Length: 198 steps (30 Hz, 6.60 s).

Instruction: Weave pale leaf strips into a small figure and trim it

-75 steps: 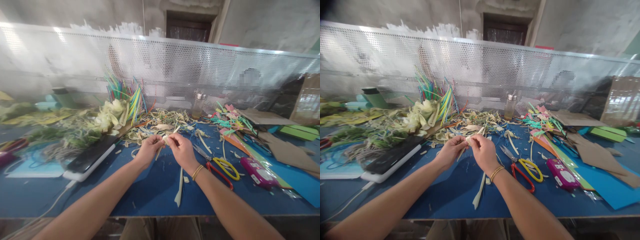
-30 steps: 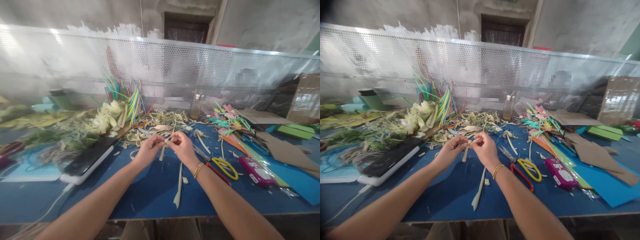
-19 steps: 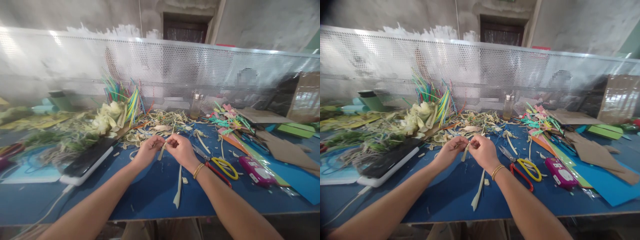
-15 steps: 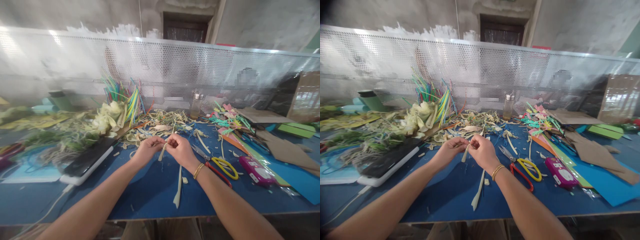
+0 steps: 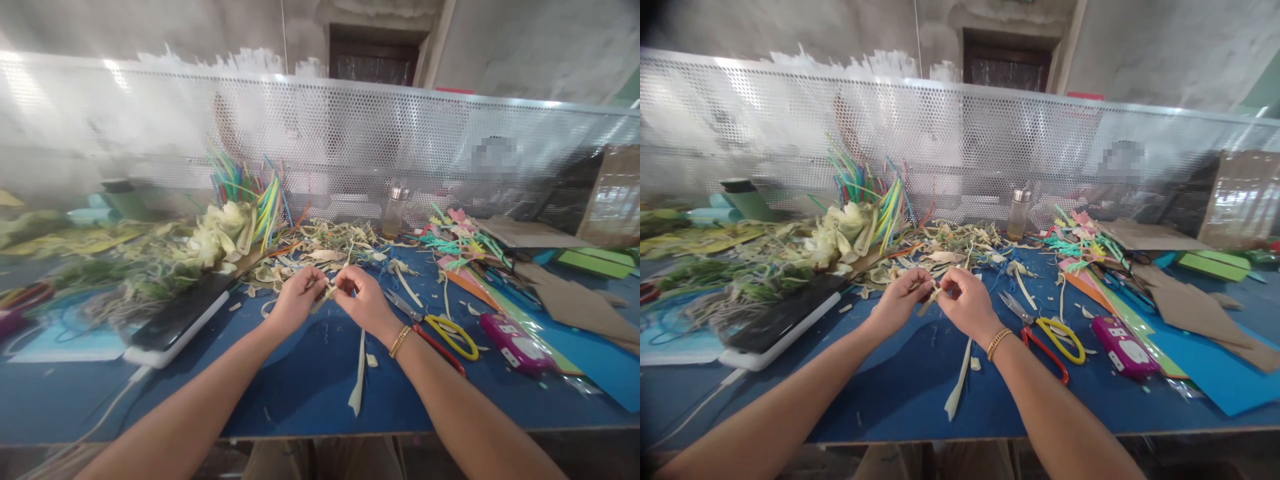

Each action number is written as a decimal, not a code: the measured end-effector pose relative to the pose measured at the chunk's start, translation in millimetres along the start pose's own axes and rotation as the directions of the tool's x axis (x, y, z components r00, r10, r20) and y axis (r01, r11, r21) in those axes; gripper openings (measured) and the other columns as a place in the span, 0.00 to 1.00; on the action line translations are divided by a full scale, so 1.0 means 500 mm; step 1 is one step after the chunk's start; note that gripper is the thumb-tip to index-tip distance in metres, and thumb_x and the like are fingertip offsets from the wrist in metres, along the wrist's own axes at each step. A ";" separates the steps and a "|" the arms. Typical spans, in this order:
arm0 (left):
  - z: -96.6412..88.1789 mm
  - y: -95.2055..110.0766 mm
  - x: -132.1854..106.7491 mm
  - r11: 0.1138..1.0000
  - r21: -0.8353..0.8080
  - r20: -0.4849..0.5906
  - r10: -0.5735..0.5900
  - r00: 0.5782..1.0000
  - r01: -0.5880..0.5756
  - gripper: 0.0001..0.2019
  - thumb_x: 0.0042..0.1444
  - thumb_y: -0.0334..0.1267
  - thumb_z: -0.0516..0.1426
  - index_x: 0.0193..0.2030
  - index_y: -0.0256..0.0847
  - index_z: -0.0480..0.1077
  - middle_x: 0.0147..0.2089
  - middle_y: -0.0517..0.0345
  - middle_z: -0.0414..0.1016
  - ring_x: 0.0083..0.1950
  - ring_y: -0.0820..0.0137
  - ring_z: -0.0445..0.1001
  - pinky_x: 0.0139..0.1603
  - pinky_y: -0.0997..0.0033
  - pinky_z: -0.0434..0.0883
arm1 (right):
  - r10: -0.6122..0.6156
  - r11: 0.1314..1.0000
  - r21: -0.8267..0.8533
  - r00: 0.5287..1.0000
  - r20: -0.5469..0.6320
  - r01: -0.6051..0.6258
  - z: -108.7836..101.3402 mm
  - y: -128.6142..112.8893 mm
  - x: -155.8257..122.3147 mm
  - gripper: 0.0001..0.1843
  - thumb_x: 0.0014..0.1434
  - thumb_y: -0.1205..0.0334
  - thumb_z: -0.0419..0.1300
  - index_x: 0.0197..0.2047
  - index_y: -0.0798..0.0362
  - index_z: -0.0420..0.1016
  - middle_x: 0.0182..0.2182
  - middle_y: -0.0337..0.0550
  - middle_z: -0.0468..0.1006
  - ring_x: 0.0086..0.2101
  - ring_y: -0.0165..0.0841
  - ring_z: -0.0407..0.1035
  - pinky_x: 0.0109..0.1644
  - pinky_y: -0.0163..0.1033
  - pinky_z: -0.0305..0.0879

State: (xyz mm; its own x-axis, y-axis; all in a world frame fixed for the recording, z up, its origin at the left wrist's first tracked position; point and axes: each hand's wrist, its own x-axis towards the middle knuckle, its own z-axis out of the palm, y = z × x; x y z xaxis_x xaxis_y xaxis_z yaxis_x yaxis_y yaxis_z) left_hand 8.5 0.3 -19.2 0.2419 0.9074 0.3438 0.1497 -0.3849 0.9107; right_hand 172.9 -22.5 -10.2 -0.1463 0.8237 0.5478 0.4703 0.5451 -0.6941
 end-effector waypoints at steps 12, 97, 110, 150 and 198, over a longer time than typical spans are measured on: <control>0.013 -0.014 -0.002 0.995 -0.068 -0.046 -0.070 0.996 0.067 0.10 0.58 0.46 0.54 0.35 0.43 0.62 0.23 0.63 0.69 0.24 0.71 0.67 0.27 0.72 0.62 | -0.085 0.972 -0.209 0.989 0.125 0.110 -0.019 -0.013 -0.003 0.02 0.58 0.66 0.53 0.36 0.50 0.64 0.28 0.35 0.71 0.28 0.29 0.63 0.40 0.37 0.58; 0.008 0.032 -0.001 0.795 -0.572 0.031 -0.222 0.975 0.199 0.12 0.40 0.37 0.70 0.32 0.36 0.77 0.33 0.59 0.76 0.31 0.78 0.68 0.33 0.79 0.66 | 0.018 0.992 -0.127 0.990 0.138 0.000 -0.012 -0.007 0.003 0.15 0.64 0.55 0.53 0.29 0.51 0.72 0.25 0.38 0.77 0.28 0.31 0.70 0.37 0.36 0.59; -0.011 0.027 0.013 0.823 -0.536 -0.072 -0.265 0.962 0.186 0.15 0.41 0.43 0.69 0.33 0.36 0.78 0.25 0.62 0.72 0.26 0.79 0.65 0.30 0.78 0.65 | 0.210 0.956 0.164 0.956 0.203 -0.245 -0.018 0.004 0.010 0.18 0.59 0.46 0.57 0.32 0.51 0.76 0.29 0.40 0.77 0.33 0.34 0.69 0.39 0.38 0.60; 0.007 0.023 -0.017 0.811 -0.363 0.315 -0.357 0.879 0.459 0.12 0.46 0.41 0.66 0.27 0.38 0.67 0.22 0.64 0.64 0.24 0.77 0.61 0.26 0.76 0.57 | 0.338 0.777 0.517 0.931 0.138 -0.359 -0.021 0.022 0.023 0.12 0.46 0.53 0.68 0.24 0.53 0.75 0.23 0.35 0.72 0.27 0.28 0.62 0.36 0.36 0.60; 0.015 0.008 -0.010 0.918 -0.299 0.141 -0.226 0.964 0.259 0.11 0.54 0.45 0.61 0.37 0.40 0.77 0.41 0.53 0.80 0.41 0.67 0.73 0.42 0.71 0.66 | 0.243 0.927 0.321 0.962 -0.125 -0.193 -0.006 0.015 0.014 0.13 0.51 0.53 0.64 0.23 0.51 0.69 0.19 0.35 0.70 0.23 0.28 0.62 0.29 0.35 0.57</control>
State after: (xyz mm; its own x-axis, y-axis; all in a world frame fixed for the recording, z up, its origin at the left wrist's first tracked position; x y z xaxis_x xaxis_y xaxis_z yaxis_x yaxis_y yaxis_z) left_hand 15.1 -7.2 -19.3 0.3341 0.9379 0.0933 -0.0870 -0.0679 0.9939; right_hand 178.2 -13.0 -10.1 0.0822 0.9056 0.4162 0.1854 0.3964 -0.8991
